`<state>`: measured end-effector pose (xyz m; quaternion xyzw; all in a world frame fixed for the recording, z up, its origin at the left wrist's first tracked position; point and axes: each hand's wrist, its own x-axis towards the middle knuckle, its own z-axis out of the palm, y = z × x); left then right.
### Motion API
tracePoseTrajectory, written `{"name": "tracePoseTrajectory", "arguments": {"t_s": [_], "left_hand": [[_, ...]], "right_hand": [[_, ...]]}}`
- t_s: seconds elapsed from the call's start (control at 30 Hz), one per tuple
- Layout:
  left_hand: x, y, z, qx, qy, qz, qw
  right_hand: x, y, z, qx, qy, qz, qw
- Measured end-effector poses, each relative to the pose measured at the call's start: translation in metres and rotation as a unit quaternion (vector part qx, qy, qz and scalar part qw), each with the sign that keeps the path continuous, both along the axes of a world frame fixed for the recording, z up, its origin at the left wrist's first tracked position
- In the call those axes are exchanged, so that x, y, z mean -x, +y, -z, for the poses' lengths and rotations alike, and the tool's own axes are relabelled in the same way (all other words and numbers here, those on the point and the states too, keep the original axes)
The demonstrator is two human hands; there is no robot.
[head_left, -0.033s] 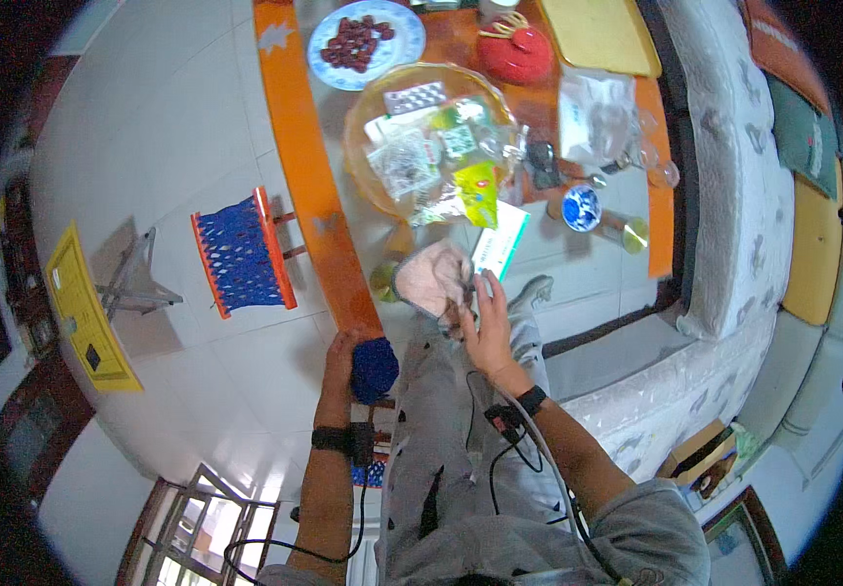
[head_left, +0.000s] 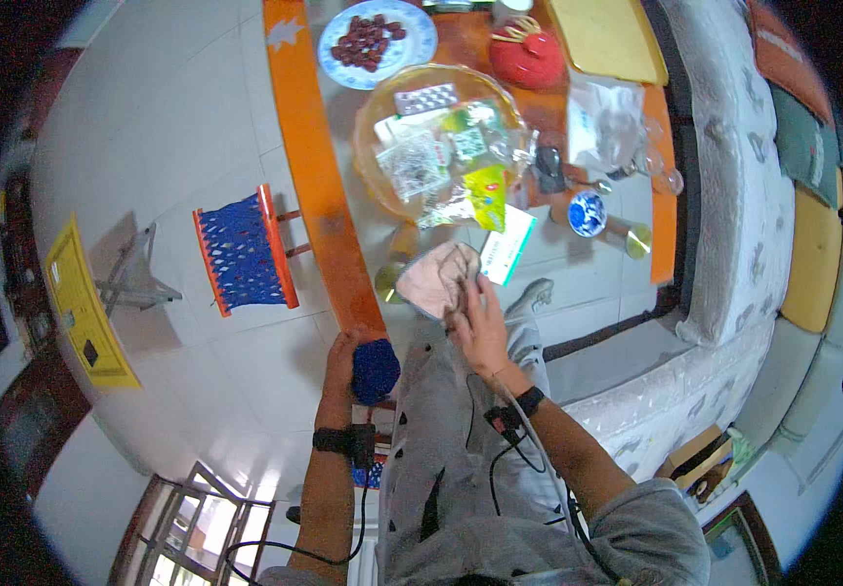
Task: The person wipes a glass-topped table with a cloth, moving items like a kettle, jars, and a plate of dates aside to clean underneath. They then walk to the kitchen and rinse the cloth under running water.
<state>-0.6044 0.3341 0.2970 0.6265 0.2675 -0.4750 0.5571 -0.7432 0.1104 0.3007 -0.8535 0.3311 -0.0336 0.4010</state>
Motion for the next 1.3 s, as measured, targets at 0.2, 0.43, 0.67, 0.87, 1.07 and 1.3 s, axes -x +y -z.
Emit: {"name": "tracePoseTrajectory", "arguments": {"t_s": [0.2,0.43,0.67,0.87,1.07,1.3], "left_hand": [[-0.007,0.028,0.017,0.010,-0.007,-0.025,1.000],[-0.025,0.032,-0.003,-0.029,0.041,-0.054,0.997],[-0.042,0.053,-0.034,0.021,0.031,-0.073,0.997],[-0.039,0.073,-0.020,0.036,0.028,-0.118,0.992],[-0.046,0.065,-0.019,0.035,0.035,-0.133,0.990],[-0.067,0.037,-0.034,-0.023,0.039,-0.127,0.991]], "right_hand": [[-0.051,0.036,0.040,0.122,0.066,-0.214,0.967],[-0.197,0.020,0.068,0.222,0.006,-0.279,0.934],[-0.386,-0.009,0.090,0.273,-0.040,-0.075,0.958],[-0.364,0.001,0.093,0.326,-0.074,-0.255,0.907],[-0.195,0.075,0.068,0.124,-0.086,-0.374,0.915],[-0.175,0.064,0.056,0.181,-0.036,-0.414,0.892]]}}
